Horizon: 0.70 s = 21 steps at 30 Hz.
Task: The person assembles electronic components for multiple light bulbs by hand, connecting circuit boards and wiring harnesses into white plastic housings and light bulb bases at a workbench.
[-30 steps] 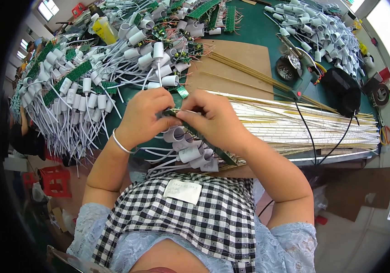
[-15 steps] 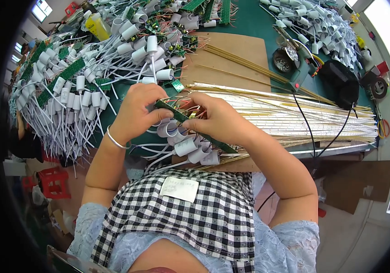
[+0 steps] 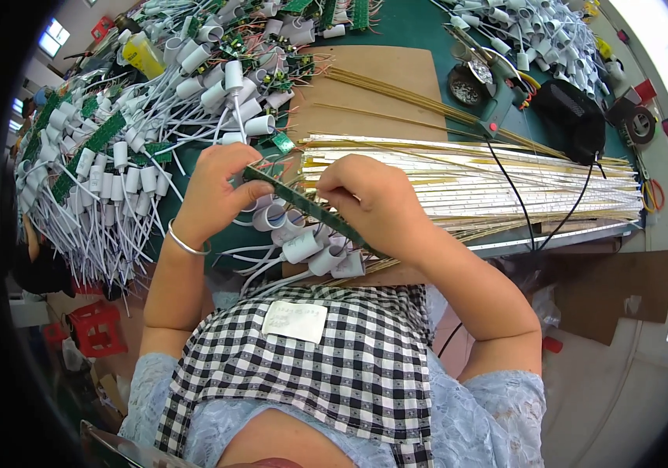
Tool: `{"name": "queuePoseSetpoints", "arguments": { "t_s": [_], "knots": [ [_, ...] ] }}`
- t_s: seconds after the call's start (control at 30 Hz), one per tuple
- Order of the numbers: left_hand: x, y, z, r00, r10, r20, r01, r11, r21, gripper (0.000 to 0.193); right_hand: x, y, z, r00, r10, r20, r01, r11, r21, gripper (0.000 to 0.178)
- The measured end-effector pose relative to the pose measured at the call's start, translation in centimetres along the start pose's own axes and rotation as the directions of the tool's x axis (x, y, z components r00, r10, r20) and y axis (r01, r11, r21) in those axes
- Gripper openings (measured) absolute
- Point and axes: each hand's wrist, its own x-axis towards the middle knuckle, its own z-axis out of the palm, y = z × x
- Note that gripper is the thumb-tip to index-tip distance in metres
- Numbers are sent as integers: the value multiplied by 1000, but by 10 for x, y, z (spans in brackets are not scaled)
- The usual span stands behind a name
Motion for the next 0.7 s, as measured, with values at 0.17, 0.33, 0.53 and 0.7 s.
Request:
{"name": "queuePoseSetpoints", "arguments": {
  "t_s": [0.17, 0.33, 0.53, 0.7],
  "knots": [
    [-2, -6, 5, 998, 36, -42, -35, 999, 21, 28, -2, -1, -45, 974, 190, 122, -201, 481, 853, 8],
    [4, -7, 6, 999, -35, -25, 32, 993, -112, 27, -7, 29, -60, 936, 260, 238, -332, 876, 349, 68],
    [7, -8, 7, 999, -49, 4, 49, 980, -191, 29, 0, 7, -23, 852, 361, 378, -400, 916, 28, 39],
    [2, -13, 5, 993, -100, 64, 111, 976, -186, 31, 1, 20, -57, 930, 340, 141, -314, 532, 786, 4]
  ]
}}
